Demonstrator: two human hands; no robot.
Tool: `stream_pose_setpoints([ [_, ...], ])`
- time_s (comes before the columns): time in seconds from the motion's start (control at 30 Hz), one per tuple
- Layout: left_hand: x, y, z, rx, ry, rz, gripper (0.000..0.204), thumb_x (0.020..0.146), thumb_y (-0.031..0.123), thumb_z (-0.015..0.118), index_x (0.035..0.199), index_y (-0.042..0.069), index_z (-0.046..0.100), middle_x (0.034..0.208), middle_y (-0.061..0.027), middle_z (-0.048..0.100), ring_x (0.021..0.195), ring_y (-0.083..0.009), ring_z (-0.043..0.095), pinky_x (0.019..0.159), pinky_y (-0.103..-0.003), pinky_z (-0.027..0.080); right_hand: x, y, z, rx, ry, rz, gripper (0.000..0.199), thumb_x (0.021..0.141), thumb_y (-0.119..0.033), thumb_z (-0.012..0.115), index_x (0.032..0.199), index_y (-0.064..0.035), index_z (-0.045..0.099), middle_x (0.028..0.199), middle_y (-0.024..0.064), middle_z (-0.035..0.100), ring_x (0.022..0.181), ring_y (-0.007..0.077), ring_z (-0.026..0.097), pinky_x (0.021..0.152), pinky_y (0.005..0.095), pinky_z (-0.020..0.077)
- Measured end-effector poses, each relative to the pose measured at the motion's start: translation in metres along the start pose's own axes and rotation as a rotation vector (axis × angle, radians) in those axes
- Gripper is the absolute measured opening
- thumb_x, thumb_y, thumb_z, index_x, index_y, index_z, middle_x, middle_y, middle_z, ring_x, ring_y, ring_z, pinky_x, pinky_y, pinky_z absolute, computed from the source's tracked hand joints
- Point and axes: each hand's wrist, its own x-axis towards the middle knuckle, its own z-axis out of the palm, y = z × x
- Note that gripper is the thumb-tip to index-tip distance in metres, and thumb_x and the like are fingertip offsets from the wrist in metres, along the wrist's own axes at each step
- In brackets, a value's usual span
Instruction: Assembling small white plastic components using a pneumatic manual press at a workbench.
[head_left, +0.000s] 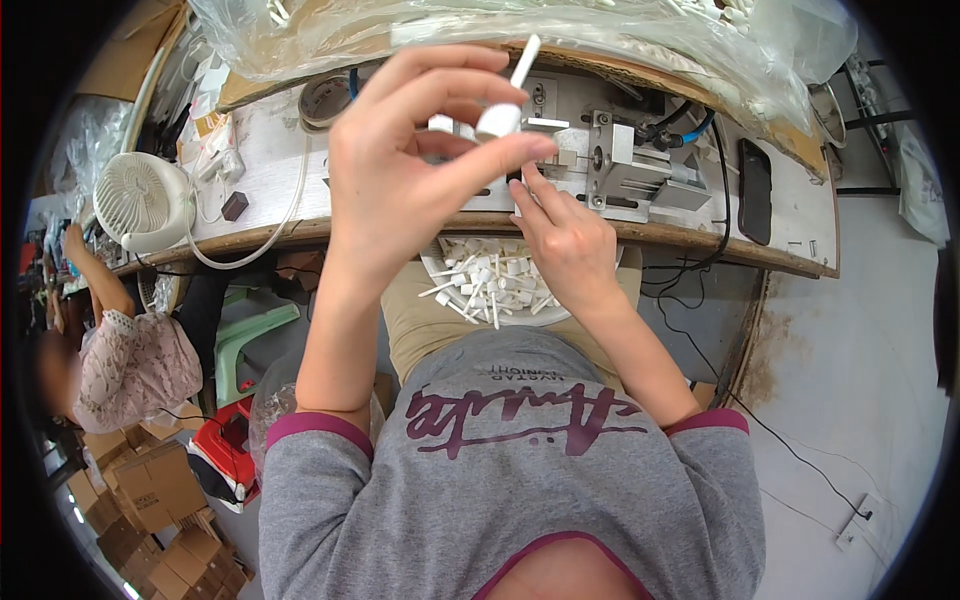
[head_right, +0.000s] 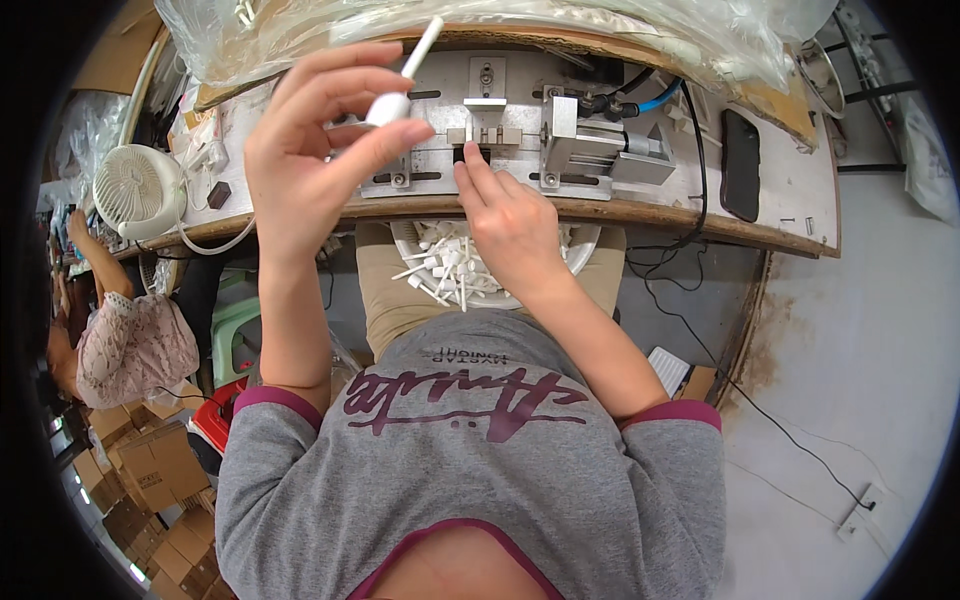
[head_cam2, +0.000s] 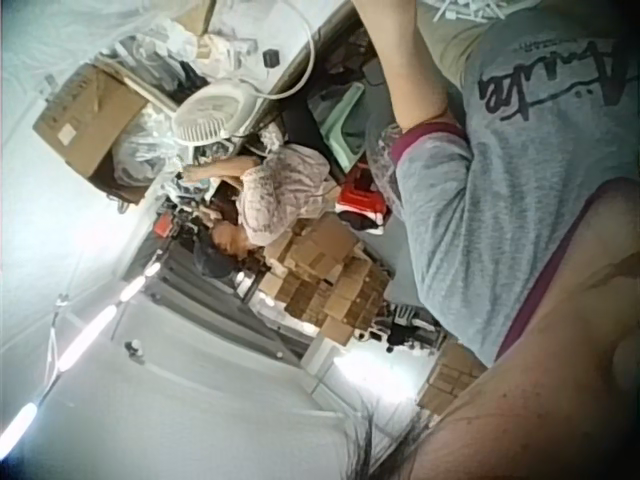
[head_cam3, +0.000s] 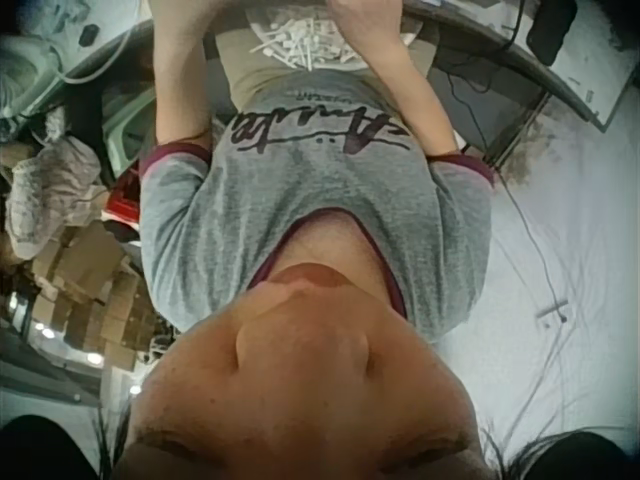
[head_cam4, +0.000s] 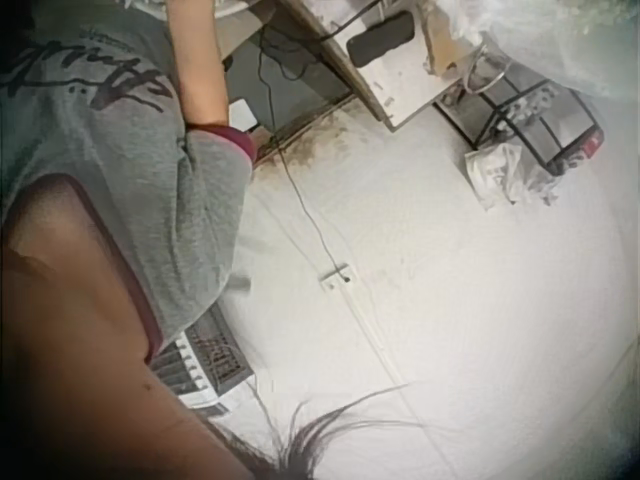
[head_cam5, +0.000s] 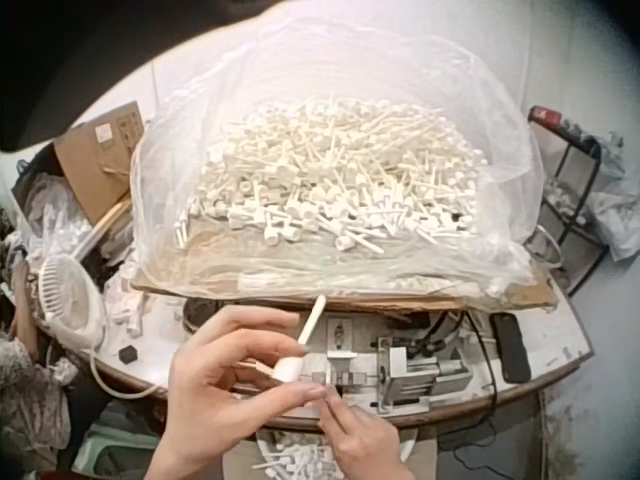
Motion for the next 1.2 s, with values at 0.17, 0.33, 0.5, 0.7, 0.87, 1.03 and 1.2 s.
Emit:
stream_pose_setpoints([
  [0.17,-0.022,-0.007,0.01,-0.085,-0.037,-0.086,0.033,0.07,-0.006,0.079,0.102,-0.003,0.07,0.121,-0.0117,0.061,0.093,-0.0136,0.065,0.069,-0.023,0.061,0.016,0.002,-0.007,-0.041,-0.039,-0.012,0.028,0.075,-0.008,0.065,0.102,-0.0001,0.07,0.119,0.0134,0.067,0.069,0.0158,0.067,0.058,0.0275,0.0528],
  [0.33,-0.033,-0.014,0.005,-0.112,-0.023,-0.122,0.034,0.071,-0.006,0.079,0.104,-0.004,0.07,0.125,-0.0133,0.058,0.096,-0.017,0.066,0.076,-0.026,0.062,0.015,0.006,-0.004,0.045,0.003,0.008,0.023,0.077,-0.01,0.066,0.098,-0.0005,0.072,0.115,0.0127,0.07,0.054,0.0182,0.065,0.056,0.0293,0.0535],
  [0.5,-0.042,-0.019,0.006,-0.101,-0.03,-0.136,0.034,0.074,-0.006,0.077,0.106,-0.005,0.069,0.127,-0.0133,0.057,0.097,-0.0185,0.066,0.08,-0.028,0.063,0.016,0.007,-0.003,-0.003,-0.026,0.022,0.025,0.075,-0.018,0.076,0.097,-0.0065,0.073,0.117,0.007,0.07,0.059,0.0183,0.067,0.056,0.0288,0.053],
  [0.7,-0.055,-0.021,0.007,0.094,-0.044,-0.079,0.034,0.073,-0.005,0.077,0.106,0.0,0.072,0.124,-0.0113,0.059,0.093,-0.0168,0.067,0.075,-0.027,0.061,0.027,0.011,-0.021,0.119,-0.061,-0.016,0.025,0.075,-0.015,0.075,0.096,-0.0029,0.072,0.115,0.0107,0.07,0.068,0.0234,0.069,0.062,0.0315,0.0555],
  [0.87,-0.078,-0.035,0.015,0.255,-0.048,-0.002,0.034,0.073,-0.001,0.078,0.107,0.002,0.073,0.122,-0.011,0.062,0.088,-0.0152,0.067,0.07,-0.026,0.058,0.097,0.031,-0.075,0.14,0.079,0.2,0.025,0.082,-0.02,0.076,0.104,-0.0081,0.072,0.105,0.0078,0.072,0.078,0.0138,0.07,0.067,0.0274,0.0555],
  [1.03,-0.07,-0.046,0.046,0.526,-0.112,0.208,0.028,0.075,0.009,0.077,0.102,0.004,0.072,0.116,-0.0074,0.069,0.081,-0.0183,0.067,0.069,-0.03,0.054,0.191,0.106,-0.064,-0.074,0.522,-0.019,0.031,0.075,-0.019,0.075,0.097,0.0022,0.068,0.088,0.0189,0.067,0.08,0.0341,0.064,0.074,0.0402,0.0516],
  [1.2,-0.07,-0.065,0.059,0.716,-0.15,0.274,0.023,0.074,0.014,0.078,0.095,0.007,0.073,0.114,-0.004,0.071,0.07,-0.0144,0.068,0.059,-0.028,0.046,0.22,0.109,-0.047,-0.053,-0.075,0.373,0.042,0.069,-0.03,0.079,0.093,0.0017,0.068,0.097,0.0217,0.068,0.092,0.0375,0.065,0.081,0.0425,0.0516],
])
